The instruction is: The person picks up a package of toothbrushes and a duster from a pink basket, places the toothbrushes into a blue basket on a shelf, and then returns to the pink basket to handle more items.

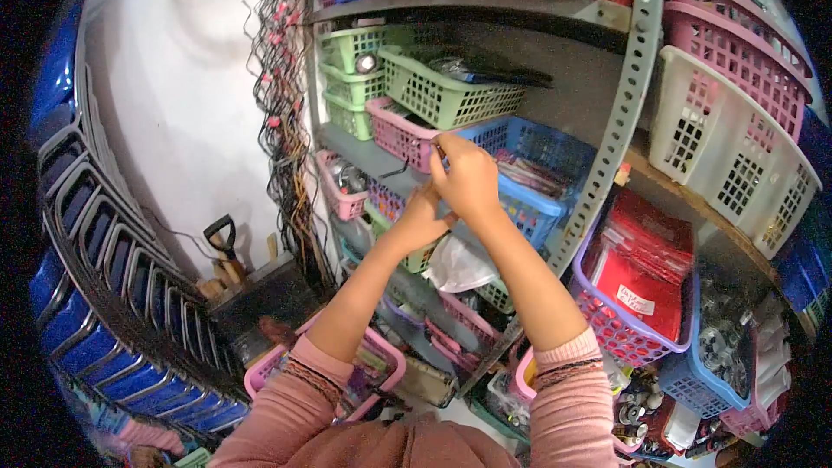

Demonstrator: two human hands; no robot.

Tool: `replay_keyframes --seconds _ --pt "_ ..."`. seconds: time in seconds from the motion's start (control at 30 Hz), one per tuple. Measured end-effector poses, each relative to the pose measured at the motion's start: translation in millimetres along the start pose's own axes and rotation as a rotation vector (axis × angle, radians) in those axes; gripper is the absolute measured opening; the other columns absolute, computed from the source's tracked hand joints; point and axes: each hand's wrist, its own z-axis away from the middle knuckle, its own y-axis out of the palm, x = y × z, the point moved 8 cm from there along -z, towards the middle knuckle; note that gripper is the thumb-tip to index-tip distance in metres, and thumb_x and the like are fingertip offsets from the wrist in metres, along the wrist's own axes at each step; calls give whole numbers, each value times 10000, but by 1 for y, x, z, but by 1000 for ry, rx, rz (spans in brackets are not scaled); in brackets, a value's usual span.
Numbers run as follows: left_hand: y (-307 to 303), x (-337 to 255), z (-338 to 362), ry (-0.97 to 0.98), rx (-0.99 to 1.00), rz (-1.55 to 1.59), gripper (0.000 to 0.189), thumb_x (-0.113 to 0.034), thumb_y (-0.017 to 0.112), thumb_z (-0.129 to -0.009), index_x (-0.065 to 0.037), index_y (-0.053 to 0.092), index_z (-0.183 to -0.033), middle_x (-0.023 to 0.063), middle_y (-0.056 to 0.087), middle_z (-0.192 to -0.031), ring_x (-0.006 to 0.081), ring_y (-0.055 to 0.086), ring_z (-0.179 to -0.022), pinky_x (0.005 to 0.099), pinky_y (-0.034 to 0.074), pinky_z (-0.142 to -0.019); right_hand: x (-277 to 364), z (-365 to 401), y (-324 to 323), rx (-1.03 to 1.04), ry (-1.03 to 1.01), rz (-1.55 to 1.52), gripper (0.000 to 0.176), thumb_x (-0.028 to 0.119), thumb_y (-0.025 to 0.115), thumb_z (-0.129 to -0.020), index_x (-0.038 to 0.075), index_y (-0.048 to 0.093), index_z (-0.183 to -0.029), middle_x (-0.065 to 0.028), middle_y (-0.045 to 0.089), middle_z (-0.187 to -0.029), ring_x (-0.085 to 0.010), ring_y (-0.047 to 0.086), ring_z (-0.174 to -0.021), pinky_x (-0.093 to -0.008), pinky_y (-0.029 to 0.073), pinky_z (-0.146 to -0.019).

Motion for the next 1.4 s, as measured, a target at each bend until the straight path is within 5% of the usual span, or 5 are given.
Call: replay_keyframes --seconds 0.23,0.5,0.8,1.03,1.4 --pt "-67 25 142 -39 -184 289 345 -68 548 -841 9 504 -1174 127 541 -1149 217 507 -1089 327 373 -936 54 107 48 263 138 -386 124 111 590 -773 30 605 -867 -138 620 -808 -322 603 -731 -385 477 -640" --pt "-60 130 344 -509 -354 318 277 -117 549 -846 -40 562 -1113 93 587 -1048 199 551 -960 296 412 -834 102 284 164 836 320 -596 188 208 578 -798 64 620 -911 -150 625 -886 -310 613 -768 -385 480 -657" --pt "-46 168 501 -803 -437 -122 315 -152 596 -762 -32 566 -1052 193 576 -1022 351 533 -989 402 404 -881 100 455 209 1528 446 -153 378 337 653 -725 -4 623 -886 -212 616 -921 -358 583 -907 -435 457 -799" --pt "-25 193 559 -1225 -286 -356 539 -353 662 -707 18 558 -1084 238 557 -1030 388 524 -983 412 401 -894 98 474 206 1098 315 -202 374 262 692 -642 -11 643 -894 -227 580 -986 -360 553 -938 -414 454 -819" --pt "6 234 573 -1436 67 -212 571 -465 690 -648 0 591 -963 190 580 -973 317 539 -953 388 416 -848 99 473 206 1101 298 -260 347 267 681 -672 15 655 -909 -190 587 -977 -343 561 -913 -420 447 -821"
